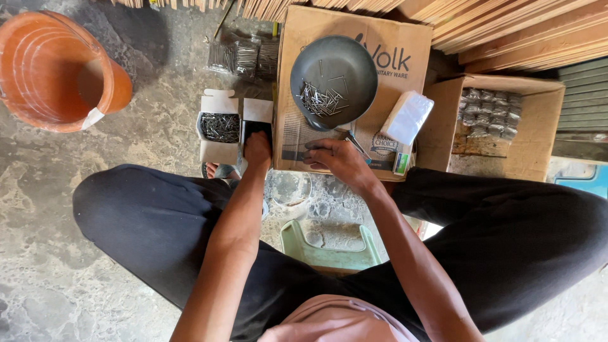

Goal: The person sits on a stool and sorts small metal nails from a white box into a black frying pan. They repeatedly pick up handfuls of nails from the box and place them into the pan, occasionally using a small white packet to assist.

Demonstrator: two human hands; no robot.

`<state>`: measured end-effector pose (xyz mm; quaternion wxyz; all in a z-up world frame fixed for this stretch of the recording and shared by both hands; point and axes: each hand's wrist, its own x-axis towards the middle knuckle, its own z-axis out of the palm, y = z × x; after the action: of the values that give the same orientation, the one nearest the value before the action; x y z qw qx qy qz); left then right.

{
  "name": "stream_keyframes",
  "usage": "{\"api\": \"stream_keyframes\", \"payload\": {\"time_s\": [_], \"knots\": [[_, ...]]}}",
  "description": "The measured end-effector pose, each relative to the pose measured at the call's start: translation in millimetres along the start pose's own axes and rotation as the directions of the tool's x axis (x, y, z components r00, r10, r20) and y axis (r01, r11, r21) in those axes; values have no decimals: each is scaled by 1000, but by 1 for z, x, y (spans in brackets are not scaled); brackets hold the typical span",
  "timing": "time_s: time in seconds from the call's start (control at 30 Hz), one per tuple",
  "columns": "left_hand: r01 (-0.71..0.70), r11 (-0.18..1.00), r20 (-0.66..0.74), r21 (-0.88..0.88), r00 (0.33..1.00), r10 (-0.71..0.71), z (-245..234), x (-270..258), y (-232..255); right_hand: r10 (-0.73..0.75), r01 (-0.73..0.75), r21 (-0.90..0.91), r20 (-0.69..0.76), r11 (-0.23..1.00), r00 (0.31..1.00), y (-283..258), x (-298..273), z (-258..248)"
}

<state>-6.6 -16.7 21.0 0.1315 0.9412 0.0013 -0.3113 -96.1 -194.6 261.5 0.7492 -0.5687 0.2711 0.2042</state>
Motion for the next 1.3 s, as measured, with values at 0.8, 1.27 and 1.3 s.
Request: {"api": "stream_keyframes", "payload": {"time_s": [0.8,1.27,1.3], "knots": [[-274,955,-579,115,763,288,-29,-67,13,-77,77,-39,8,996,997,1,2,6],[-783,582,-848,219,142,510,-89,-150,99,-125,135,118,-89,984,988,-7,2,13],[-785,580,-850,218,141,508,-91,-153,103,-126,136,116,-91,984,988,-8,0,11]]}}
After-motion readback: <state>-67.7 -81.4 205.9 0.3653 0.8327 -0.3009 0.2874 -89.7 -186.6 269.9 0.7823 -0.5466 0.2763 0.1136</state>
